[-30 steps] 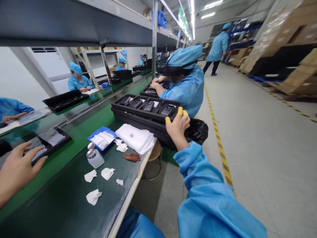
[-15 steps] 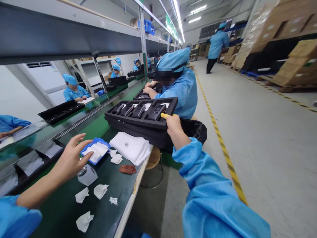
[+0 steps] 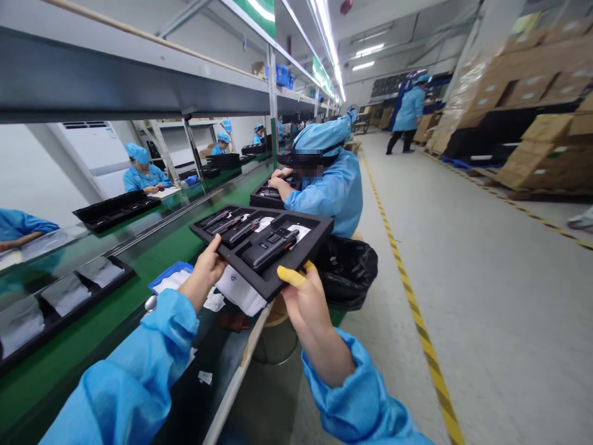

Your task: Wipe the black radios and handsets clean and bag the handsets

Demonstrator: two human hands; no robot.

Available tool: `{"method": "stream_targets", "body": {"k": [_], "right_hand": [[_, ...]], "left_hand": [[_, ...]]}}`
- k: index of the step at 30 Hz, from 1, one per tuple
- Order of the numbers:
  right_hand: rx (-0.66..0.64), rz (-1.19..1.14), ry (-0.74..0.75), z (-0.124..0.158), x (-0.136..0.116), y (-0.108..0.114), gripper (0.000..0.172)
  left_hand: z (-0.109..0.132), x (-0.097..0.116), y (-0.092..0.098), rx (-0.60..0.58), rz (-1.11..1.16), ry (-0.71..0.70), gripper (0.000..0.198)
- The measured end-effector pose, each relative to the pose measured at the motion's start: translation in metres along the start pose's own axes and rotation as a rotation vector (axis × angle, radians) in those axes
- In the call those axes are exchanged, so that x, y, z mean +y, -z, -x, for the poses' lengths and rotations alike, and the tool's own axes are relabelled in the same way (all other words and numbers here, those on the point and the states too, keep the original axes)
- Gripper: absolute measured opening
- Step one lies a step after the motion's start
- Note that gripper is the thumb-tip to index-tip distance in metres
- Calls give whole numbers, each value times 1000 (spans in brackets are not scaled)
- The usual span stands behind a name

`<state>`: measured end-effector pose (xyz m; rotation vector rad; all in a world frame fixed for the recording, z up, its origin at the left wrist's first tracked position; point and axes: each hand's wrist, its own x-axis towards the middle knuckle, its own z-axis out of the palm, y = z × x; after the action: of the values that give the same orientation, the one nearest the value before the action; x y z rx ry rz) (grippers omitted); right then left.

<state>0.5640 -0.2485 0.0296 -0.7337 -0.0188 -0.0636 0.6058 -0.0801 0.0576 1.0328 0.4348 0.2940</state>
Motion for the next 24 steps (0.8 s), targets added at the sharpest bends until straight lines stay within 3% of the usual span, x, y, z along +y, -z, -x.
{"method": "stream_targets", "body": {"k": [5, 10, 12, 14, 19, 21, 24], "right_hand": [[-124, 186, 25, 35, -21, 6, 41], [-245, 323, -44, 54, -20, 0, 38], [-318, 341, -128, 62, -12, -6, 39], [-398, 348, -239, 70, 0, -16, 39], [-678, 382, -588, 103, 50, -53, 37], [-790, 393, -738, 122, 76, -68, 39], [-852, 434, -942, 150, 117, -85, 41]], "left_hand": [[41, 26, 35, -8, 213, -28, 16], [102, 58, 100, -24, 273, -86, 34], [134, 68, 135, 41, 258, -114, 42], [172, 71, 171, 216, 245, -157, 34], [286, 45, 251, 677, 246, -163, 12], [324, 24, 274, 802, 302, -179, 11], [361, -11, 298, 913, 399, -207, 12]]}}
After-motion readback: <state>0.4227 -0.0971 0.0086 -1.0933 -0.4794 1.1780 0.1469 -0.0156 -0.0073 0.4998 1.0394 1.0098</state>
